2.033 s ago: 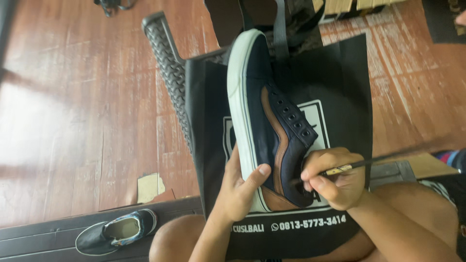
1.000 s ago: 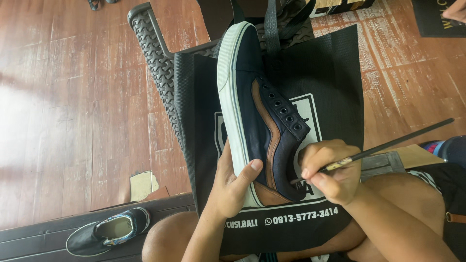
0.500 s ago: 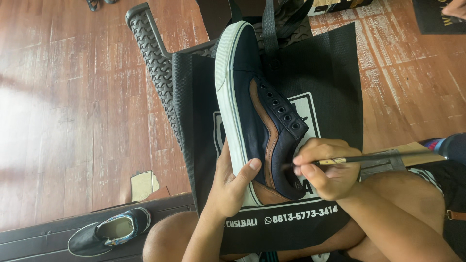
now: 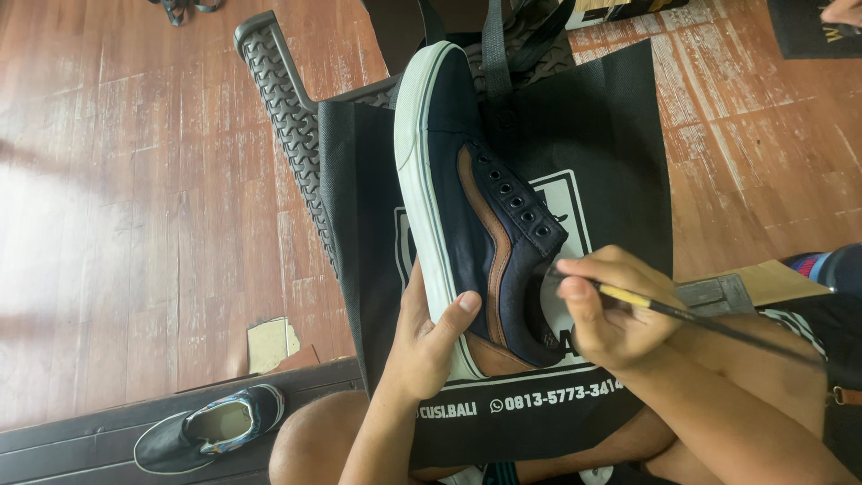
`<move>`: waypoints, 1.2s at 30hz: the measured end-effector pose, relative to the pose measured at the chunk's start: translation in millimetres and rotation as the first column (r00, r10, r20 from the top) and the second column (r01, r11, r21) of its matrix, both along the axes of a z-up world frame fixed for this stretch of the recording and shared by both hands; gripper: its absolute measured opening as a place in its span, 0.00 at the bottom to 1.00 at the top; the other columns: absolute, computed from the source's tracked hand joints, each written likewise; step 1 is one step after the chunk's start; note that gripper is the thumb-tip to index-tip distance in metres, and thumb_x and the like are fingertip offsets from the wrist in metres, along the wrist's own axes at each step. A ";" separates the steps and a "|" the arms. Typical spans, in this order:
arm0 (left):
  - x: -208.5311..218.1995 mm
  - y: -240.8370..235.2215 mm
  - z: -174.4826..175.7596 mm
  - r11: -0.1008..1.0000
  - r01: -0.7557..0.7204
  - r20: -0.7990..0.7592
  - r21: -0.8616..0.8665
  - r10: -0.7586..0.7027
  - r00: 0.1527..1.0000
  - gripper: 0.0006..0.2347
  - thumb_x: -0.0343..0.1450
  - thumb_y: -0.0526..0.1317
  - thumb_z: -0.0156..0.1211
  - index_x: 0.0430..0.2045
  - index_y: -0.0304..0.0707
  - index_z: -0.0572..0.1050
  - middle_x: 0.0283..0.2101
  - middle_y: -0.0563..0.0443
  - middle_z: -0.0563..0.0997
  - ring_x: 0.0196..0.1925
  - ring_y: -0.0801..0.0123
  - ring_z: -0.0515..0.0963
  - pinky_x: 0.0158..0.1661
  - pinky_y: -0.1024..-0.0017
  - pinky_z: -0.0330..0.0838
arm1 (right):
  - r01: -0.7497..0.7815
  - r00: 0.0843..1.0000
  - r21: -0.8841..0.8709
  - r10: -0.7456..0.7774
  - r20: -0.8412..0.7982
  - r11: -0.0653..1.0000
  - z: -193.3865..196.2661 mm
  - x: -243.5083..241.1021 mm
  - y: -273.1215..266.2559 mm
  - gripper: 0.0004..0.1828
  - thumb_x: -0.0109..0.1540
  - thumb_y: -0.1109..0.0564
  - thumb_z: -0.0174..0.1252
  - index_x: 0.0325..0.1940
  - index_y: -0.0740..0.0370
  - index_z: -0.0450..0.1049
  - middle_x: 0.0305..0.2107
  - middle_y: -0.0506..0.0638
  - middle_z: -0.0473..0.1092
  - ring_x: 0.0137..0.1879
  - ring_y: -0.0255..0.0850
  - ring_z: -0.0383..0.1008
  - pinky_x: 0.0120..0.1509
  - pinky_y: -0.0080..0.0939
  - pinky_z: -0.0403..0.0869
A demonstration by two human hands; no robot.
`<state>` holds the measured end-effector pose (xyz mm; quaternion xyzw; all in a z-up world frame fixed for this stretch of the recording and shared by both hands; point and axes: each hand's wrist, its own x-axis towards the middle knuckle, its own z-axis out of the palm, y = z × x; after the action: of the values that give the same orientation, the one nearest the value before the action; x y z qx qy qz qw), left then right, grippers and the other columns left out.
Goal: The person holds a black sneaker with a brown side stripe and uses a small brush to apply paint to the shoe's upper and side panels. The person rotates the shoe to access different areas while seated on the floor.
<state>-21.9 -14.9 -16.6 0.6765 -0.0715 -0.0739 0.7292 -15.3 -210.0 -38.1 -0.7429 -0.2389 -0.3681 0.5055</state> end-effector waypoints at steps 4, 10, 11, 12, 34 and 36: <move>0.3 0.0 5.8 1.000 0.012 0.014 0.012 -0.012 1.000 0.23 0.68 0.51 0.51 0.53 0.35 0.63 0.39 0.54 0.69 0.41 0.73 0.67 0.46 0.71 0.64 | -0.009 0.999 0.084 0.006 0.037 0.996 -10.2 1.2 -2.6 0.06 0.64 0.60 0.51 0.40 0.67 0.69 0.22 0.54 0.71 0.24 0.34 0.72 0.28 0.26 0.72; 0.5 -1.3 8.2 1.000 0.010 0.011 0.008 -0.011 1.000 0.26 0.68 0.52 0.51 0.56 0.35 0.62 0.47 0.50 0.72 0.49 0.69 0.70 0.51 0.68 0.66 | -0.124 0.992 0.066 0.126 -0.019 0.990 -5.7 -0.1 0.3 0.09 0.62 0.58 0.53 0.35 0.68 0.72 0.18 0.51 0.71 0.15 0.32 0.67 0.19 0.27 0.64; 0.5 -1.1 7.7 1.000 0.012 0.021 0.014 -0.012 1.000 0.26 0.68 0.52 0.51 0.56 0.35 0.61 0.46 0.51 0.71 0.48 0.70 0.69 0.51 0.68 0.65 | -0.048 0.997 0.059 0.052 -0.057 0.997 -2.9 -1.8 0.1 0.10 0.63 0.58 0.51 0.37 0.69 0.71 0.16 0.52 0.69 0.16 0.34 0.66 0.22 0.29 0.64; 0.6 -0.8 7.2 1.000 0.013 0.030 0.019 -0.013 0.999 0.26 0.68 0.52 0.50 0.57 0.35 0.61 0.45 0.52 0.70 0.47 0.71 0.68 0.51 0.69 0.64 | 0.027 0.995 0.049 -0.023 -0.095 0.998 -0.1 -3.3 0.2 0.11 0.64 0.58 0.49 0.39 0.70 0.71 0.13 0.52 0.66 0.17 0.35 0.65 0.25 0.31 0.63; 3.4 -5.8 4.0 0.997 -0.030 -0.046 0.074 0.033 0.998 0.33 0.64 0.55 0.53 0.59 0.33 0.56 0.51 0.40 0.66 0.50 0.54 0.68 0.49 0.57 0.65 | -0.552 0.821 0.193 0.569 -0.047 0.812 -24.2 4.2 -3.7 0.09 0.58 0.58 0.50 0.30 0.63 0.75 0.07 0.45 0.61 0.09 0.31 0.52 0.12 0.29 0.57; 4.8 -9.6 3.9 0.985 -0.065 -0.143 0.158 0.088 0.986 0.47 0.57 0.62 0.55 0.66 0.30 0.46 0.63 0.21 0.60 0.58 0.29 0.68 0.48 0.38 0.65 | -0.464 0.875 0.233 0.483 -0.027 0.854 -31.3 7.2 -7.3 0.10 0.59 0.60 0.48 0.32 0.68 0.74 0.08 0.44 0.62 0.10 0.28 0.52 0.12 0.27 0.56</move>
<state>-17.1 -24.5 -12.7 0.7253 0.0153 -0.1014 0.6807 -8.0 -217.4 -69.4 -0.6156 -0.3506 -0.2247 0.6691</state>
